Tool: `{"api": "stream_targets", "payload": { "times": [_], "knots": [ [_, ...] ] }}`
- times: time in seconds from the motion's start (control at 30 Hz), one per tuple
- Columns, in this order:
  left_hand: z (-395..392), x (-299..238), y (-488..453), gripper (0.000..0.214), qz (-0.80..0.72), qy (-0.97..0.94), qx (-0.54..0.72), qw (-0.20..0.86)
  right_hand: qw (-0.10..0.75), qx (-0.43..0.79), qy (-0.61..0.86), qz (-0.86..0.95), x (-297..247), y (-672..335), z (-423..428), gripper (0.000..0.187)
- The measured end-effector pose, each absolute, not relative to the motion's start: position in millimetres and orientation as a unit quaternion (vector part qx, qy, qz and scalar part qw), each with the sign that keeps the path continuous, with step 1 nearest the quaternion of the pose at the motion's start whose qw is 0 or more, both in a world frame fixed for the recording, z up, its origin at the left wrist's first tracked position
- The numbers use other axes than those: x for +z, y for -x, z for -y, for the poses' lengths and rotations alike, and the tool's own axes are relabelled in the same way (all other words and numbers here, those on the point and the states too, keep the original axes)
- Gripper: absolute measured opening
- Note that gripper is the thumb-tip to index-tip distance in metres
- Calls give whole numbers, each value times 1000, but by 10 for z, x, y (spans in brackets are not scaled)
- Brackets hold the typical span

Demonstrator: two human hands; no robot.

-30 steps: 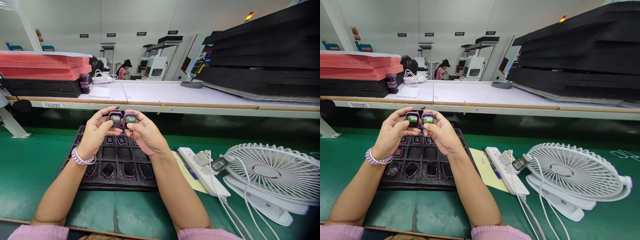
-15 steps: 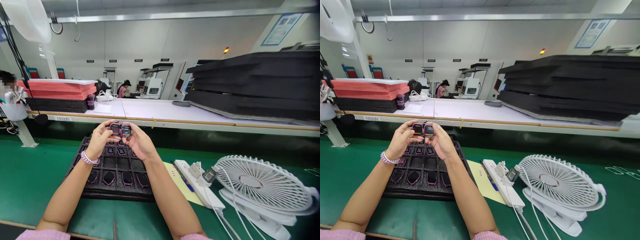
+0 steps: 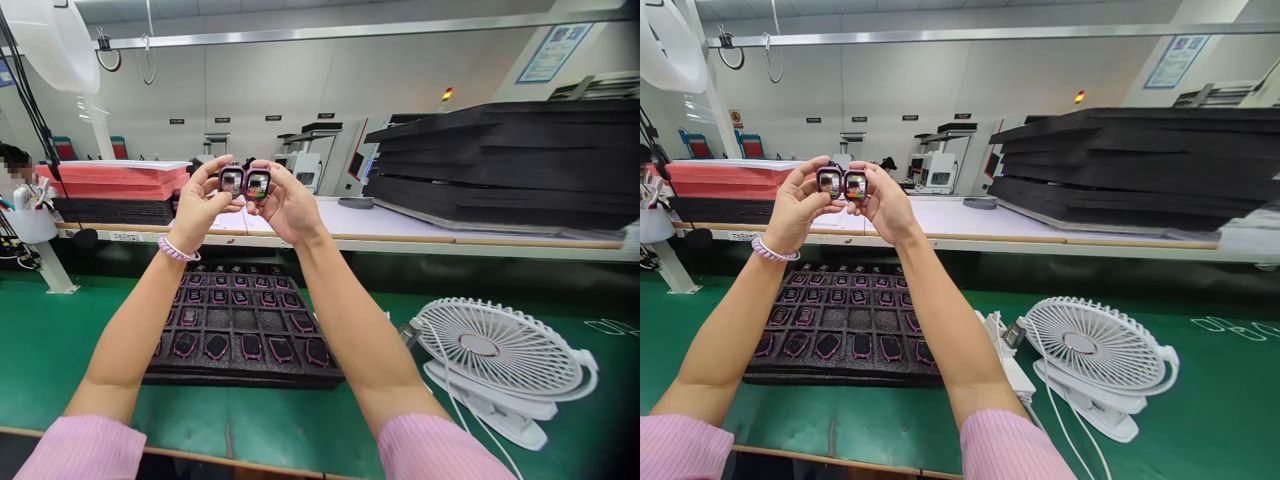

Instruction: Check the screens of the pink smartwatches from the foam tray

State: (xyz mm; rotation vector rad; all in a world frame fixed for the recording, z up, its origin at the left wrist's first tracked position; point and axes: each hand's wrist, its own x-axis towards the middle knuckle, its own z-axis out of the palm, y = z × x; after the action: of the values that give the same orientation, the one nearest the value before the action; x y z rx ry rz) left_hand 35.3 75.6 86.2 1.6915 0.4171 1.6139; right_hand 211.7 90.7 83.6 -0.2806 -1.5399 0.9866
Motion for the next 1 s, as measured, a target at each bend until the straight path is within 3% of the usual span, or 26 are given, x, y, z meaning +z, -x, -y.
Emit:
{"api": "stream_targets", "payload": {
  "times": [0.2, 0.7, 1.0],
  "knots": [
    [-746, 905, -355, 62, -161, -672, 645, 327, 581, 393, 146, 697, 914, -2134, -785, 61],
    [-690, 853, -345, 59, -158, -665, 658, 316, 578, 401, 141, 696, 883, -2104, -659, 61],
    [-519, 402, -316, 61, -186, -644, 648, 362, 574, 464, 138, 660, 402, -2032, -533, 60]
  ]
}}
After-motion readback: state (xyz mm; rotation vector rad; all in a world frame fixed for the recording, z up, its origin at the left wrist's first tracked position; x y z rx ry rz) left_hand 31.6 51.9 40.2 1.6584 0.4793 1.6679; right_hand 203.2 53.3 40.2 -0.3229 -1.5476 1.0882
